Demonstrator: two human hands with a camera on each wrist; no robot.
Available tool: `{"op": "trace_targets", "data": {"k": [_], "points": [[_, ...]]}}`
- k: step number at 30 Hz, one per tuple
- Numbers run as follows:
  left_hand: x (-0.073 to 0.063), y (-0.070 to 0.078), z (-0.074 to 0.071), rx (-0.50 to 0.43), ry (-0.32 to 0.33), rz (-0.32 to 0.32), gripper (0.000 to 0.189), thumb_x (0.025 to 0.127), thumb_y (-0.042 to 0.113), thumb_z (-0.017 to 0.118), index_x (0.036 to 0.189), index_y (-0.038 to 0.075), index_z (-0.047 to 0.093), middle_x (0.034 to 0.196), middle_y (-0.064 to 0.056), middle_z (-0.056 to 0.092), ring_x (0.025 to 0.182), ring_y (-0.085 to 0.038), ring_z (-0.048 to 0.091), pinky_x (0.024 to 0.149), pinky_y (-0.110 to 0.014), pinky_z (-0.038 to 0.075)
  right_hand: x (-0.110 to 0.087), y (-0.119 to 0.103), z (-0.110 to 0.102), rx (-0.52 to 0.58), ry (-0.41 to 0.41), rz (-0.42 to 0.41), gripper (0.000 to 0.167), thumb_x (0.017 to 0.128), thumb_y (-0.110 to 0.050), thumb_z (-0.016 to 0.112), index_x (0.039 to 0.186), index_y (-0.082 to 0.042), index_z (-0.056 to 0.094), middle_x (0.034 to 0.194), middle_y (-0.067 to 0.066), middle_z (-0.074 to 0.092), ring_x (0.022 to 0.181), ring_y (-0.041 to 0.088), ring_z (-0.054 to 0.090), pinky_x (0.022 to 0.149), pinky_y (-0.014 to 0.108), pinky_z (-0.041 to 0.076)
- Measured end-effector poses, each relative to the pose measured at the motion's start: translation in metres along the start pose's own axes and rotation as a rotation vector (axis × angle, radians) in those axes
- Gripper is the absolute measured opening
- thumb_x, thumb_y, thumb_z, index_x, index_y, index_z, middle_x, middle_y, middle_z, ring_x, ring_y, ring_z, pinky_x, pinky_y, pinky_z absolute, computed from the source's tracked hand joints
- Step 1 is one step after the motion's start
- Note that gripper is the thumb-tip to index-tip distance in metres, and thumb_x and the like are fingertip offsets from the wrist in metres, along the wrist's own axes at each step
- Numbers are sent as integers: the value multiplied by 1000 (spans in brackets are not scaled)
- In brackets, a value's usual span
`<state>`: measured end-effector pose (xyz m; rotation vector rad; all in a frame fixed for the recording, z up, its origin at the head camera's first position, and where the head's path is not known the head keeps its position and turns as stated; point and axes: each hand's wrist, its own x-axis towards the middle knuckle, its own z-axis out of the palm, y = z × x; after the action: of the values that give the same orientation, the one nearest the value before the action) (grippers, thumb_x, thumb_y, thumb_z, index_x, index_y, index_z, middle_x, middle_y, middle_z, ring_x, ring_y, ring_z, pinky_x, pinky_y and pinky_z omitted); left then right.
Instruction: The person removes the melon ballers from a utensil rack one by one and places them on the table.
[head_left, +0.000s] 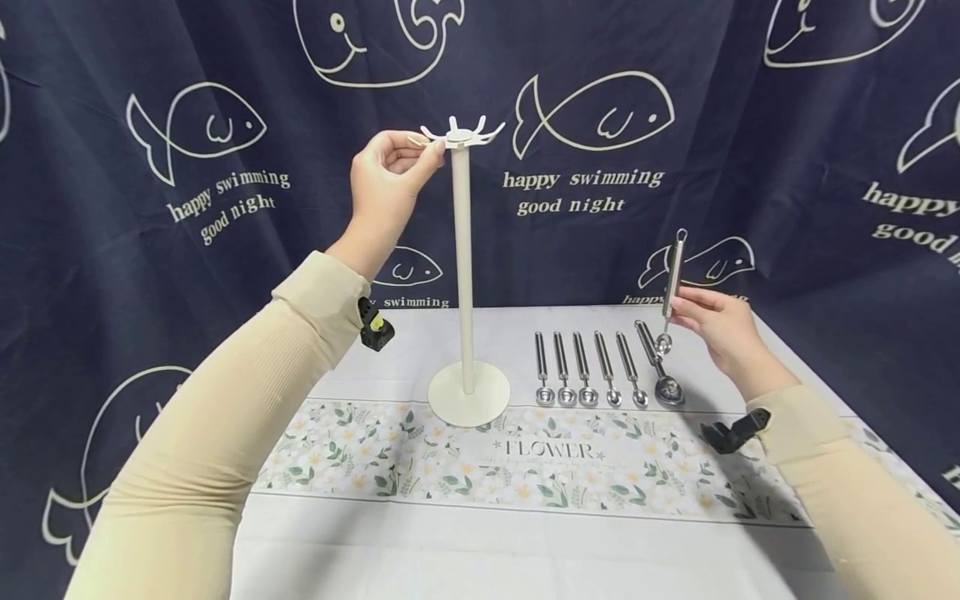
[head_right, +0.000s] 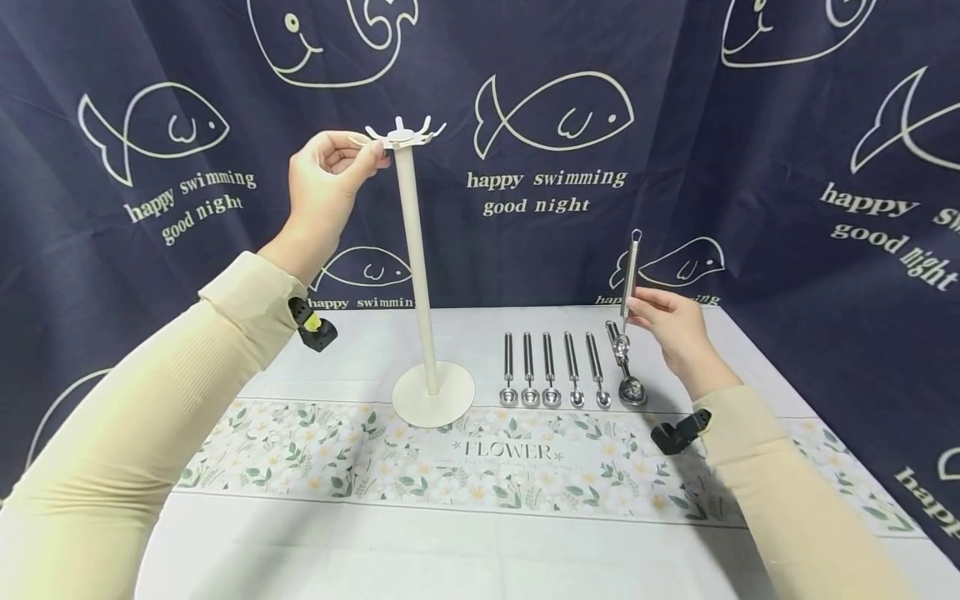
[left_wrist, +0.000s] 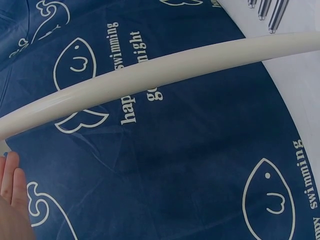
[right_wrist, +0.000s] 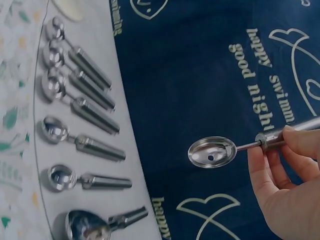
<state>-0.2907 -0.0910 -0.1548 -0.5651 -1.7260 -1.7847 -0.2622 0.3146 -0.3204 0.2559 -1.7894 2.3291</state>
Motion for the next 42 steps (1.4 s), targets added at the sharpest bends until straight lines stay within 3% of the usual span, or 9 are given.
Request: {"op": "trace_targets", "data": {"k": [7,17,23,26,31,33,36,38,42], "points": [[-2,3,-1,21,-5,-4,15,83,10,76,89,8,62,83,1,68,79,-9,69,85,-21,57,-1,4,-18,-90,29,30,27,90,4,62,82,-18,73,79,-8,73,70,4,71,71,15,58],[-1,1,-2,22,0,-15,16,83,10,76,90,8,62,83,2,68,78,-7,69,84,-20,57,-1,14,-43,-257,-29,121,31,93,1,60,79,-25,70,76,-13,71,67,2,69,68,13,58],[0,1,-1,25,1,-15,16,82,10,76,91,7,63,82,2,68,77,-7,70,84,-21,57,-2,21,-58,-361,16,189,32,94,-2,59,76,-28,66,71,-15,69,65,0,68,66,13,57],[-1,1,0,25,1,-16,16,82,10,76,91,7,63,82,2,68,77,-7,70,84,-21,57,-2,26,-67,-432,29,238,27,94,-6,61,77,-26,65,70,-16,68,65,0,67,67,13,58],[-2,1,1,16,-3,-19,16,82,11,76,91,7,62,82,2,68,76,-7,70,83,-21,57,0,38,-84,-493,23,294,4,94,-7,61,91,-6,63,71,-13,67,67,2,68,68,16,59],[-2,1,0,17,-3,-20,17,82,11,76,91,7,63,82,1,68,76,-8,70,83,-21,57,1,42,-88,-509,14,310,6,94,-7,60,96,-1,61,71,-13,67,67,1,67,69,17,59],[-2,1,0,20,-2,-18,17,82,11,76,91,7,63,82,1,68,77,-8,70,84,-21,57,2,48,-91,-527,-6,352,3,94,-6,59,94,-6,62,72,-15,66,68,0,66,70,17,59],[-2,1,0,19,-4,-16,17,82,11,76,91,6,63,83,1,68,77,-8,70,84,-21,57,2,52,-94,-516,-12,386,13,94,-5,58,86,-13,64,72,-16,66,67,0,66,69,17,59],[-2,2,0,16,-6,-11,17,83,11,76,92,6,63,84,0,68,78,-8,70,86,-22,57,3,60,-99,-527,-14,421,12,94,-4,57,87,-11,64,71,-16,66,67,0,65,68,17,59]]}}
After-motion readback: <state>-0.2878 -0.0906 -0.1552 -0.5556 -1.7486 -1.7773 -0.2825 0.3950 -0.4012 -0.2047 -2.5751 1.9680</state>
